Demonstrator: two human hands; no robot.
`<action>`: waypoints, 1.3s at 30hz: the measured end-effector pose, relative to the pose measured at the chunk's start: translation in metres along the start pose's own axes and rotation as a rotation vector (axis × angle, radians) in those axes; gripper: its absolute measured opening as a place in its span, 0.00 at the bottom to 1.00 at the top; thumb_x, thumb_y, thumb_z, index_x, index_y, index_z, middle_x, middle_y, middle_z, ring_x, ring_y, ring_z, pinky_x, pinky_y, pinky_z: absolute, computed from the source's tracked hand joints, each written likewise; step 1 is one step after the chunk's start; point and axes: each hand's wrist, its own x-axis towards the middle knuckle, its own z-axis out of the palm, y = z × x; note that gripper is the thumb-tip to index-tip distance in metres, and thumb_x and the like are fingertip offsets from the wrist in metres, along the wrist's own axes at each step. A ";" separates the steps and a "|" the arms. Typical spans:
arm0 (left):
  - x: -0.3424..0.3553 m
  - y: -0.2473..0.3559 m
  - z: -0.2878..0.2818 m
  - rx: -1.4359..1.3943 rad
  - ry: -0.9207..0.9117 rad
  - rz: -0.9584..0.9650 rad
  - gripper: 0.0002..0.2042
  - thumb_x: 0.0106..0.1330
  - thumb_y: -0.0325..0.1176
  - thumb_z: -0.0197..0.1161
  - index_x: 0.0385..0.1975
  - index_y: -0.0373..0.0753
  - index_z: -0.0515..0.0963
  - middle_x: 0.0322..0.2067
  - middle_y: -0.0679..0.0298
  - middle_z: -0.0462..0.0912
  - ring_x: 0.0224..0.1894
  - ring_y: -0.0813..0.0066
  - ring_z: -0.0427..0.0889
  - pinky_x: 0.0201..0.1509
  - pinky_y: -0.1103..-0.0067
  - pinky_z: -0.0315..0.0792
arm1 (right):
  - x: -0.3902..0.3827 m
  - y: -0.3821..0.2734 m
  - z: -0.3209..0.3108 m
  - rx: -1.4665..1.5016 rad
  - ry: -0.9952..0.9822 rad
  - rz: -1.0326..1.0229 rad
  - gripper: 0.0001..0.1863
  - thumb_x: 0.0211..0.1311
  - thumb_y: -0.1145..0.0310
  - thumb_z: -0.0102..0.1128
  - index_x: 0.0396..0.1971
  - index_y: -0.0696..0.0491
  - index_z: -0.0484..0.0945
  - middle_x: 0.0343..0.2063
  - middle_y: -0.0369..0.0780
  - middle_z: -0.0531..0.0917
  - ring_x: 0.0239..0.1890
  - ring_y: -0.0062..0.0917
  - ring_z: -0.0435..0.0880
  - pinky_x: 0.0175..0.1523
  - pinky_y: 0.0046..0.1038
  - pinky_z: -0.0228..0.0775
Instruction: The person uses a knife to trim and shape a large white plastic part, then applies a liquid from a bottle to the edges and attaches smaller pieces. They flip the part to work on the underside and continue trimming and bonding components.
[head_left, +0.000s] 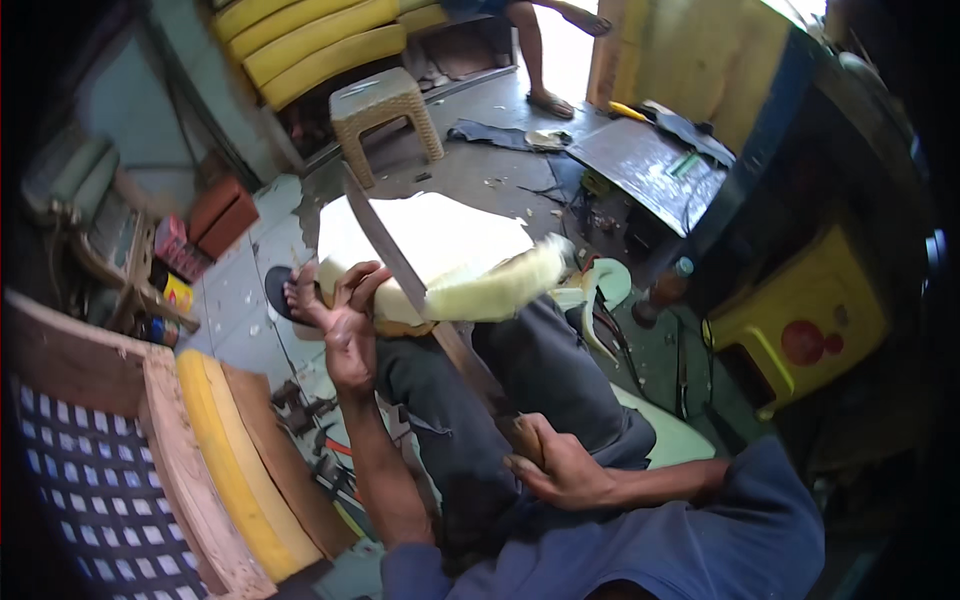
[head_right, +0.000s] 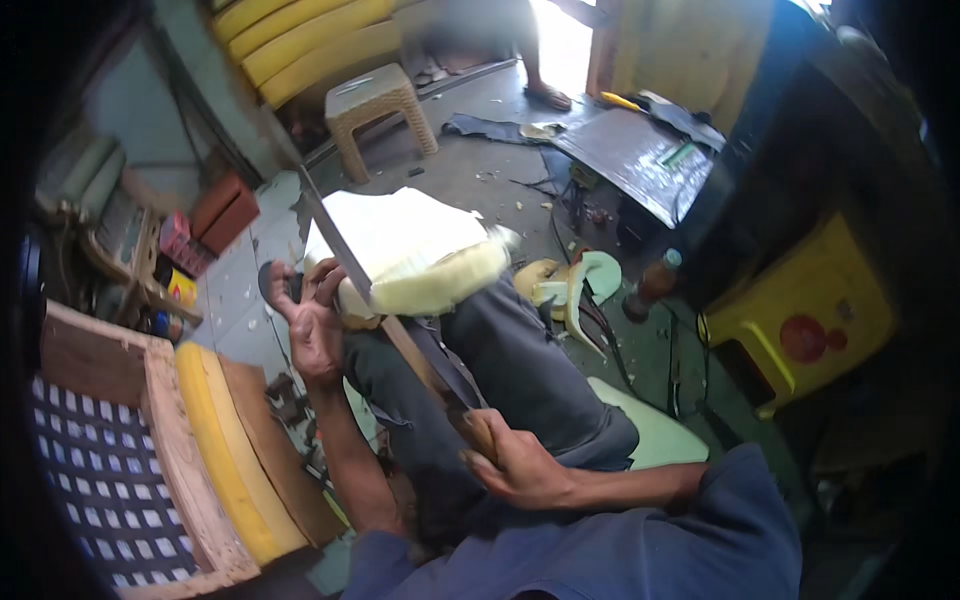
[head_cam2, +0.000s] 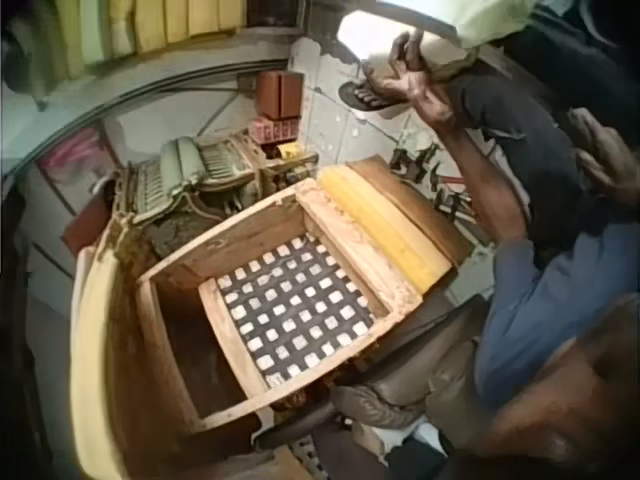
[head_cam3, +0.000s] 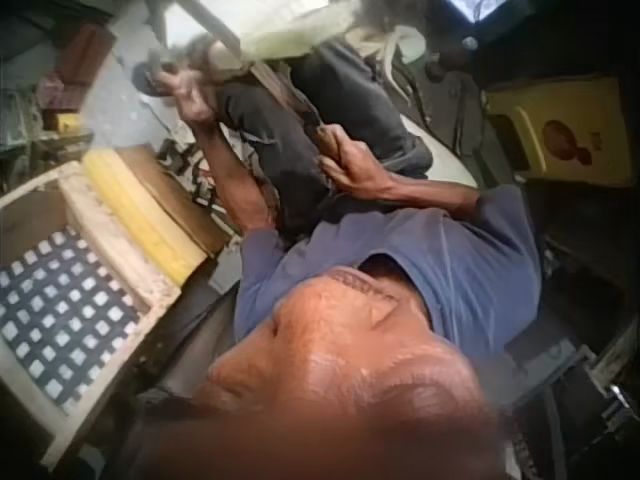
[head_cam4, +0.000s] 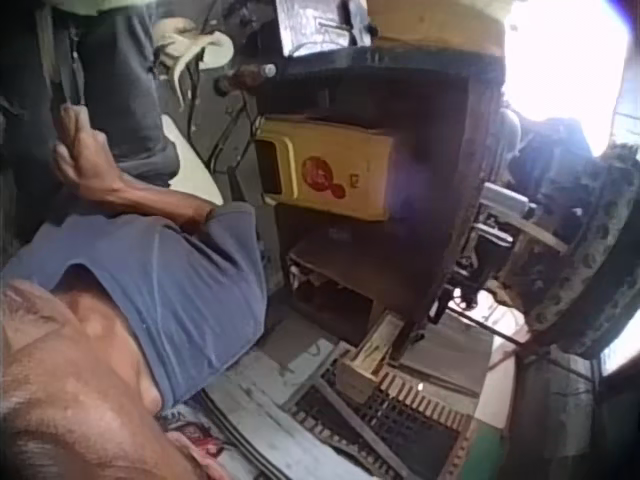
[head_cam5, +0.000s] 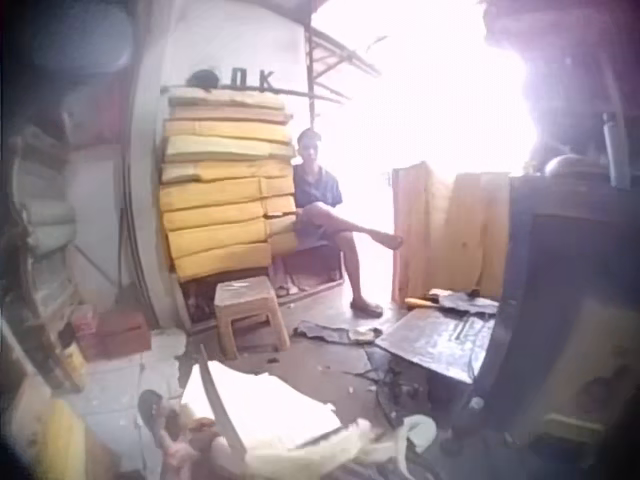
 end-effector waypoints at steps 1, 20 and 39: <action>0.002 0.004 -0.003 -0.018 0.018 -0.011 0.41 0.66 0.37 0.54 0.78 0.53 0.41 0.66 0.35 0.64 0.68 0.43 0.72 0.77 0.56 0.55 | 0.005 -0.003 0.002 0.008 -0.023 0.003 0.25 0.72 0.66 0.62 0.61 0.55 0.63 0.30 0.48 0.81 0.30 0.39 0.86 0.37 0.39 0.76; 0.018 0.115 0.085 1.436 -0.435 -0.007 0.42 0.55 0.57 0.76 0.66 0.36 0.74 0.62 0.51 0.78 0.67 0.45 0.74 0.74 0.55 0.63 | 0.091 0.069 -0.099 0.345 0.454 0.155 0.14 0.71 0.69 0.62 0.53 0.56 0.74 0.24 0.33 0.77 0.19 0.15 0.74 0.26 0.24 0.68; -0.010 0.093 0.071 1.601 -0.092 0.096 0.23 0.58 0.17 0.65 0.56 0.36 0.82 0.52 0.53 0.86 0.59 0.51 0.83 0.69 0.55 0.71 | 0.222 -0.034 -0.069 -0.274 -0.107 -1.004 0.40 0.61 0.57 0.70 0.73 0.46 0.66 0.65 0.41 0.74 0.70 0.37 0.71 0.78 0.55 0.52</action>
